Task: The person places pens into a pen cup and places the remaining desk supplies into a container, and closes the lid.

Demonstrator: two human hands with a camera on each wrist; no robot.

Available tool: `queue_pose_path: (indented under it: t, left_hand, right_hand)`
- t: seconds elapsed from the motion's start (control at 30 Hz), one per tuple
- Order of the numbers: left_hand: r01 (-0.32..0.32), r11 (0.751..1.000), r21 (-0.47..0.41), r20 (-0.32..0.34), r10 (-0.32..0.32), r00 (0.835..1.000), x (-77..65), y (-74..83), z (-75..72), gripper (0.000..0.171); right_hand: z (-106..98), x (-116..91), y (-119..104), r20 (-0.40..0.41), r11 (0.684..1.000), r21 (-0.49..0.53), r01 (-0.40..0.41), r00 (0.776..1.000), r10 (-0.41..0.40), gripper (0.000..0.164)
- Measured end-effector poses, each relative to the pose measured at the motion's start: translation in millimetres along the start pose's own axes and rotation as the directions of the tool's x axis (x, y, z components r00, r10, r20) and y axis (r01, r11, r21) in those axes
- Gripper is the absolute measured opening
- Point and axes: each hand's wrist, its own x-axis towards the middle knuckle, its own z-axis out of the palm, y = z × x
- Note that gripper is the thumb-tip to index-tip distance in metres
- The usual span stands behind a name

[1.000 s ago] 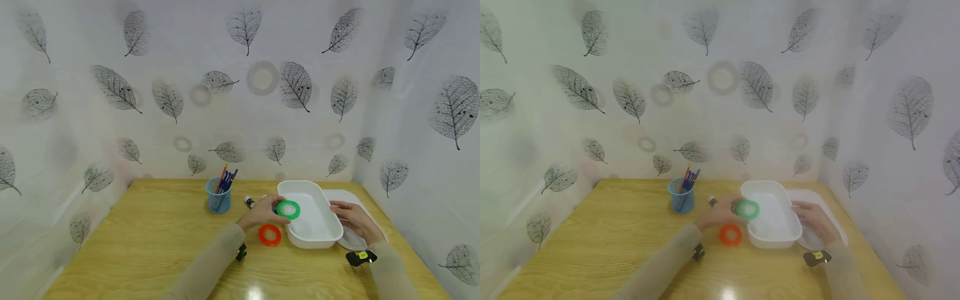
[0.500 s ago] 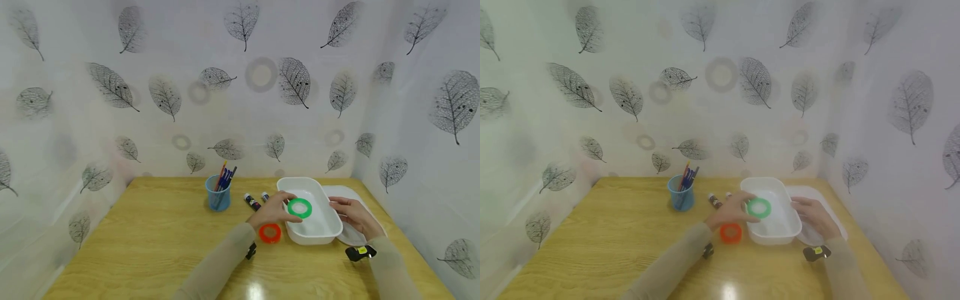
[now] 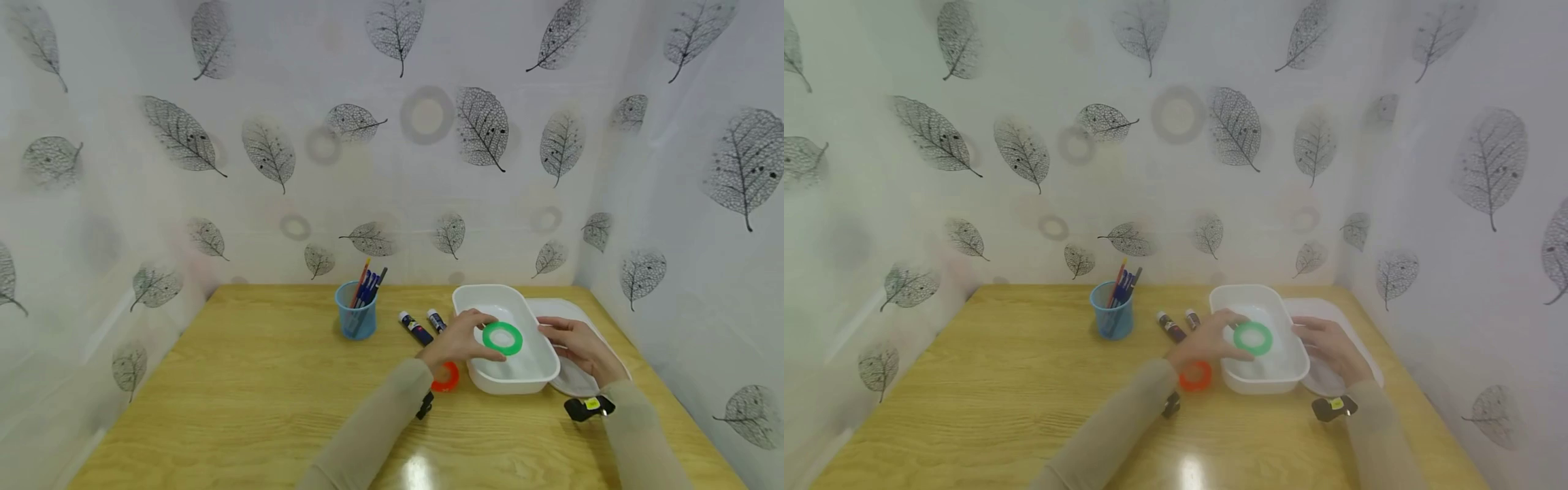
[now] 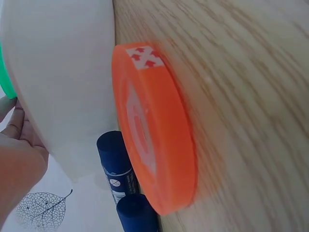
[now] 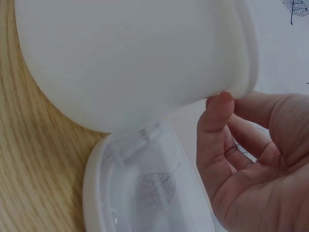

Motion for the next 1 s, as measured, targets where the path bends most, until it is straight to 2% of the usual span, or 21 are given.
queue_pose_path:
  t: [0.1,0.23,0.47,0.67,0.83,1.0]
  left_hand:
    - [0.017,0.999,0.032,0.016,-0.018,1.0,1.4,1.7,1.9,0.071]
    - [0.01,0.995,0.097,0.01,-0.011,1.0,3.8,0.7,5.7,0.071]
    - [0.042,0.991,0.13,-0.022,-0.039,0.999,6.8,-1.8,14.7,0.074]
    - [0.008,0.971,0.239,-0.043,0.002,0.999,8.3,-2.5,17.3,0.074]
    - [-0.012,0.953,0.302,-0.01,0.015,1.0,7.9,-4.2,18.1,0.074]
    - [-0.035,0.945,0.325,0.013,0.033,0.999,6.8,-3.4,17.9,0.074]
  right_hand:
    - [-0.8,-0.3,0.9,-0.008,1.0,-0.013,-0.008,1.0,0.008,0.059]
    - [-2.0,-0.8,2.0,-0.018,0.999,-0.033,-0.015,1.0,0.014,0.063]
    - [-2.2,-0.7,1.2,-0.017,0.999,-0.039,-0.019,1.0,0.018,0.064]
    - [-1.9,-0.9,-0.1,-0.007,1.0,-0.025,-0.005,1.0,0.005,0.061]
    - [-1.8,0.1,1.0,0.007,1.0,-0.005,-0.008,1.0,0.008,0.059]
    - [-1.4,-0.5,0.4,-0.003,1.0,-0.011,-0.007,1.0,0.007,0.059]
